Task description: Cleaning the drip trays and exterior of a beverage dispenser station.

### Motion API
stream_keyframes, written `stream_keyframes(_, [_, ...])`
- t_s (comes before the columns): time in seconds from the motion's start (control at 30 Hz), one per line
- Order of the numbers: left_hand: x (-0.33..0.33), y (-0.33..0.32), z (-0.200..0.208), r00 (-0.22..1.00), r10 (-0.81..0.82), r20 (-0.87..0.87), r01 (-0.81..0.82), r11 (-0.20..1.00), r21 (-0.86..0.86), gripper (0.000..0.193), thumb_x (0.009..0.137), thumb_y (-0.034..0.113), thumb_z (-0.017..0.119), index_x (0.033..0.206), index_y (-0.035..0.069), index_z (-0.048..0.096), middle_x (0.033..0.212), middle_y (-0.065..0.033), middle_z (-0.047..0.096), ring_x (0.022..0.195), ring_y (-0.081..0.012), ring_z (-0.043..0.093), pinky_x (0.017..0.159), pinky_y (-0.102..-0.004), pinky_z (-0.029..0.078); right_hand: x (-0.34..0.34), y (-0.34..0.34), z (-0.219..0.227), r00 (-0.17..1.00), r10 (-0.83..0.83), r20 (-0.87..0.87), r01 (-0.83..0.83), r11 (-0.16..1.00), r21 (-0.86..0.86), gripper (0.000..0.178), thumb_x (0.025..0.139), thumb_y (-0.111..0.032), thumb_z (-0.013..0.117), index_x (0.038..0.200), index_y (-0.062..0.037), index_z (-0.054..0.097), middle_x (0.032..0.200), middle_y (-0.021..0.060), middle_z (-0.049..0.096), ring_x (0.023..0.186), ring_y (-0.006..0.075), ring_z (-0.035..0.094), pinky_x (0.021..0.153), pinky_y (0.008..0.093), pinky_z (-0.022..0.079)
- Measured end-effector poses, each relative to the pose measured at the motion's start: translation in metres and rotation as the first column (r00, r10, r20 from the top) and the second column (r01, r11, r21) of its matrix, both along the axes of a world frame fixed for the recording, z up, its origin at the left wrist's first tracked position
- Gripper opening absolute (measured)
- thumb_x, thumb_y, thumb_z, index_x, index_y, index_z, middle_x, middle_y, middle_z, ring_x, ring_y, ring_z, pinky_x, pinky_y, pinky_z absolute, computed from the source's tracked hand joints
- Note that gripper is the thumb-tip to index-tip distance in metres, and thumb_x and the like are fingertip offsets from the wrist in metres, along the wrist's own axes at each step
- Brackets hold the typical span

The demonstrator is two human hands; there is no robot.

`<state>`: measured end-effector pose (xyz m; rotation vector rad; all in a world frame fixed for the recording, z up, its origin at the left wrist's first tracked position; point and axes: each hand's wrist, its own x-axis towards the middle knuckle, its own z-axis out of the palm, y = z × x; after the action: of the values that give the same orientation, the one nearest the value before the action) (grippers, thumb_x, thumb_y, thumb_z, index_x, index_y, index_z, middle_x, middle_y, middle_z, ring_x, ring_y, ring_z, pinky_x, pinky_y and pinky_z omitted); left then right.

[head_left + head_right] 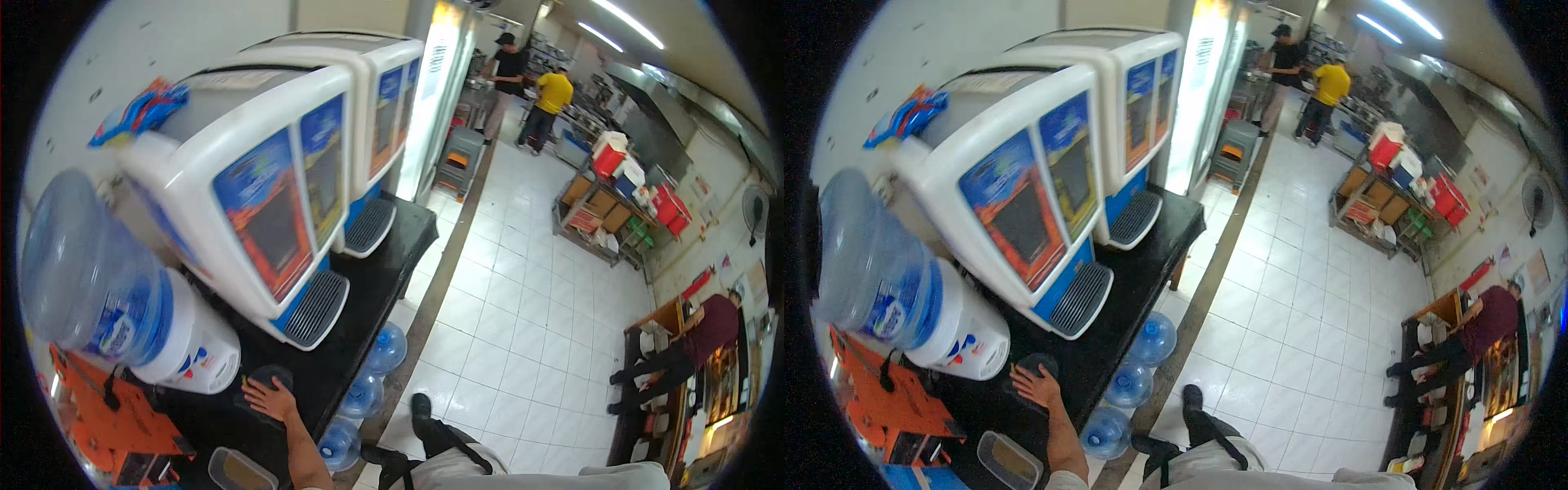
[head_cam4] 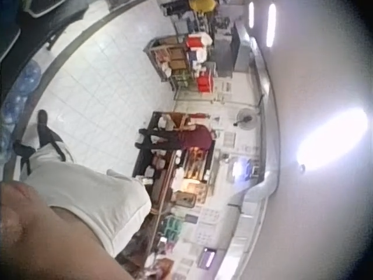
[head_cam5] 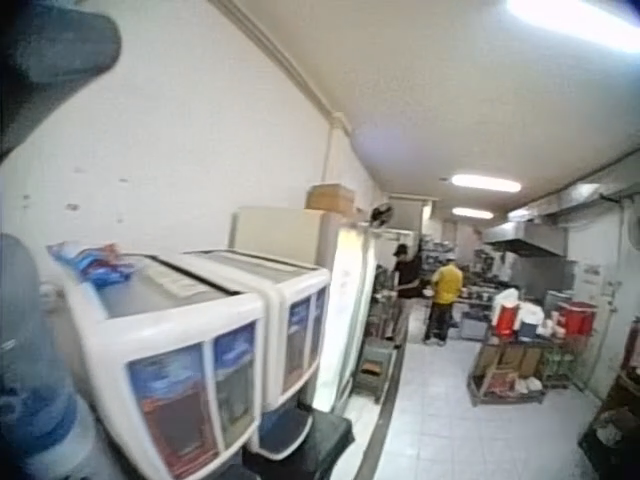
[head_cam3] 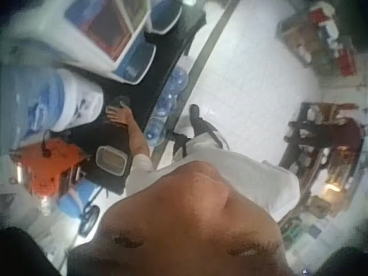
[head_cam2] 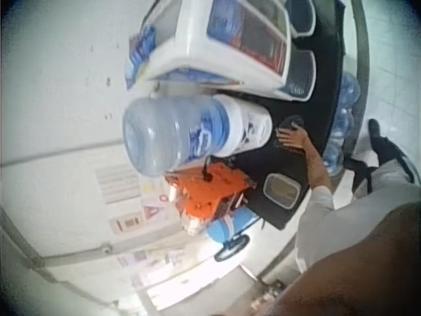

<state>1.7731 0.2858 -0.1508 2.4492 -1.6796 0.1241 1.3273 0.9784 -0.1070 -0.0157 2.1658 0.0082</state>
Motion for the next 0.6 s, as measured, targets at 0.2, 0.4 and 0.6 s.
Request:
stream_keyframes(0.2, [-0.100,-0.014,0.008,0.979,0.197,0.056,-0.205,0.948,0.243,0.060,0.095,0.047,0.021,0.145,0.014,0.017,0.151,-0.0124,0.010,0.139,-0.0320,0.012,0.111,-0.0474,0.013,-0.042,0.035,-0.029,0.966,-0.230,0.122,0.245,0.961,-0.129,0.057,0.084,-0.045,0.049,0.129,-0.0099,0.045,0.129,0.0138,0.048,0.117,0.0294,0.047,0.095,0.0467,0.040])
stream_keyframes(0.4, [-0.170,-0.036,-0.016,0.996,0.084,0.005,-0.082,0.961,0.265,0.060,0.095,0.044,0.021,0.143,0.009,0.021,0.150,-0.0143,0.014,0.138,-0.0349,0.012,0.110,-0.0501,0.011,-0.099,0.049,-0.050,0.890,-0.353,0.290,0.415,0.890,-0.191,0.058,0.083,-0.048,0.049,0.128,-0.0111,0.046,0.128,0.0121,0.049,0.116,0.0279,0.048,0.094,0.0465,0.040])
stream_keyframes(0.6, [-0.232,-0.034,0.000,0.995,-0.024,-0.095,0.048,0.966,0.253,0.061,0.095,0.044,0.021,0.144,0.007,0.018,0.150,-0.0151,0.013,0.137,-0.0370,0.011,0.110,-0.0516,0.006,-0.178,-0.021,-0.055,0.905,-0.299,0.303,0.324,0.945,-0.036,0.051,0.086,-0.045,0.049,0.125,-0.0125,0.049,0.118,0.0110,0.056,0.104,0.0270,0.054,0.087,0.0485,0.044])
